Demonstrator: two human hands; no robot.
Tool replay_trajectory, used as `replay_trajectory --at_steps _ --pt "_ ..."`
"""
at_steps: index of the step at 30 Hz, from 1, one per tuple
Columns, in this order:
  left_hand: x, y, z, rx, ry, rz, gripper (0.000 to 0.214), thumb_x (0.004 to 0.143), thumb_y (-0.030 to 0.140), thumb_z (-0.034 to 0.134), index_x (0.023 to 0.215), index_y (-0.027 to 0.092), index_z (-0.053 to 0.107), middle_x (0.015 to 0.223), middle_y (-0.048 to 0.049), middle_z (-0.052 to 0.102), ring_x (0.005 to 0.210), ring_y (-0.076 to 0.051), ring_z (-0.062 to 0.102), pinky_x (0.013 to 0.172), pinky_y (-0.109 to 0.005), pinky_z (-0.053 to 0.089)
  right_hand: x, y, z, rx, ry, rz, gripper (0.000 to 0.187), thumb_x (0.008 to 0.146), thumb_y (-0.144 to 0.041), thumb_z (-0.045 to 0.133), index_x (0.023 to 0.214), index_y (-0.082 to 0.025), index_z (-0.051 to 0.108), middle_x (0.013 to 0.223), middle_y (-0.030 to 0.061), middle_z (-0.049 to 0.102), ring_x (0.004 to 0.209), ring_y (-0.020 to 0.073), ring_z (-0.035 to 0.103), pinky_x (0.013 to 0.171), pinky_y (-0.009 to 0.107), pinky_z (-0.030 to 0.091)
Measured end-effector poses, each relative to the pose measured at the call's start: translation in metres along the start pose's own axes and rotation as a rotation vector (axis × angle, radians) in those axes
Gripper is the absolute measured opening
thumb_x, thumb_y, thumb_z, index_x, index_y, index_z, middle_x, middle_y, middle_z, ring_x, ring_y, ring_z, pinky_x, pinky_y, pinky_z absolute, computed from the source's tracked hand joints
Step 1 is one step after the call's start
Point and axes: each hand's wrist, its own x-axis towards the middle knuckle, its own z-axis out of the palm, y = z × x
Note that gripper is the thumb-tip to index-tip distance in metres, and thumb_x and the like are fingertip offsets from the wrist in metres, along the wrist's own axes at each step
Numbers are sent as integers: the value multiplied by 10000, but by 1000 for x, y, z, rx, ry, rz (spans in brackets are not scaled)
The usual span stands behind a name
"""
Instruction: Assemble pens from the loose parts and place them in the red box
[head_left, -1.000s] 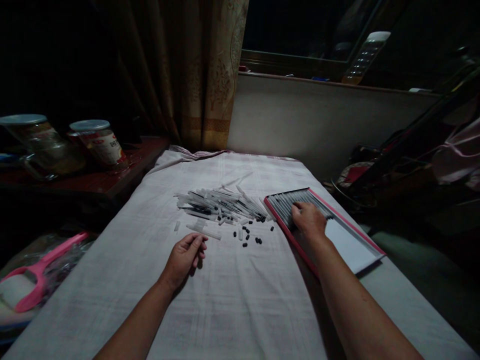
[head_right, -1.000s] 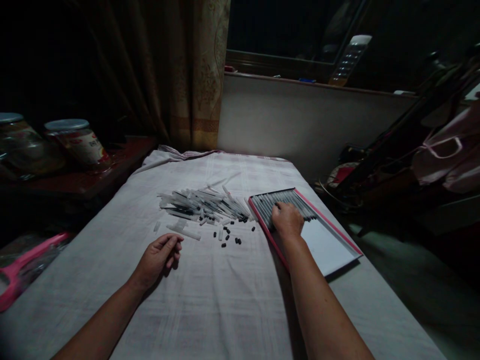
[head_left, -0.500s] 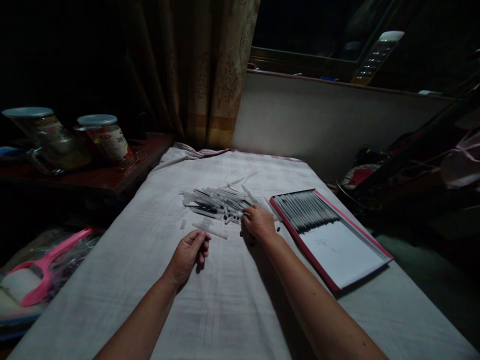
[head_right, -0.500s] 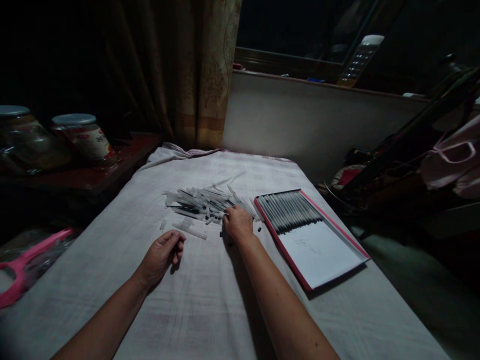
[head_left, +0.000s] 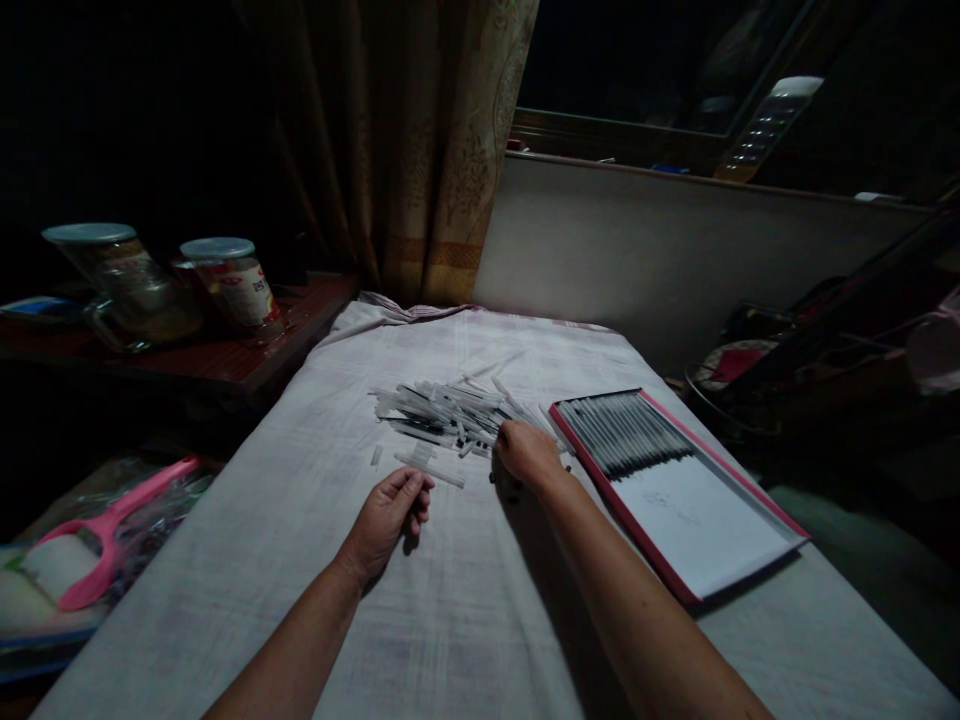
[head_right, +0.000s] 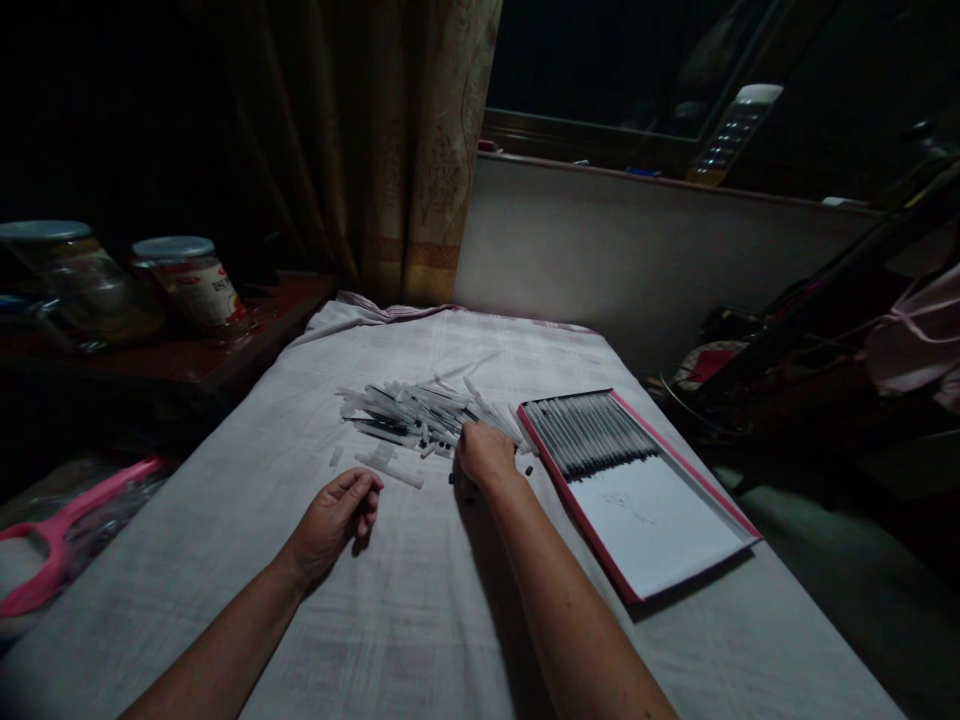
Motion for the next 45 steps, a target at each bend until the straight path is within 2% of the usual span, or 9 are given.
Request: replay_trajectory --at_steps 3,7,9,12,16,23,35,41,45 --pt "1 -4 1 104 32 75 422 769 577 623 888 172 613 638 40 559 395 -69 464 316 -179 371 -17 2 2 101 94 42 301 923 -289 436 1033 -205 703 973 114 741 895 264 681 709 318 448" --pt "-2 -10 2 527 231 524 263 871 375 565 1045 201 658 959 -70 679 858 -189 669 684 -305 568 -37 -1 10 415 125 -126 225 877 -252 503 901 -217 724 890 60 746 824 210 668 696 280 429" --pt "-4 -11 2 784 314 761 268 893 302 558 1132 233 658 1214 -97 639 1145 -241 590 938 -405 509 -42 -6 14 603 108 -234 208 859 -244 517 866 -207 722 858 44 741 796 189 657 701 269 432" --pt "-5 -14 2 1008 290 902 283 919 263 540 1182 244 643 1193 -88 673 1126 -238 600 995 -434 451 -41 -16 16 842 30 -353 184 834 -250 537 812 -188 708 783 26 719 745 165 637 694 257 443" --pt "-2 -17 0 986 213 776 209 930 279 505 1020 225 685 834 -41 731 795 -200 664 808 -358 496 -22 -26 13 980 -124 -398 223 857 -296 526 823 -160 698 716 18 690 628 132 597 600 231 444" --pt "2 -17 -7 532 315 340 234 918 393 476 1039 252 619 719 24 642 547 -133 586 552 -233 447 25 -49 9 420 61 -133 339 955 -344 434 961 -205 744 956 64 750 885 185 670 745 250 458" --pt "2 -14 -4 455 243 304 315 913 454 463 1003 216 650 659 19 604 506 -118 541 509 -216 430 48 -77 -8 159 -50 -87 257 854 -256 553 986 -180 760 1072 157 731 1051 287 658 861 351 469" --pt "2 -16 -5 575 273 374 252 880 409 544 999 256 705 710 -12 688 677 -191 660 612 -254 478 7 -44 6 677 10 -47 182 834 -230 536 884 -166 699 907 87 752 834 209 694 690 273 487" --pt "-3 -14 1 769 168 532 243 887 332 529 1018 261 721 974 -59 754 898 -237 690 820 -327 495 -38 -30 27 1532 -31 212 181 717 -310 652 822 -165 627 847 56 725 597 125 637 432 177 368"
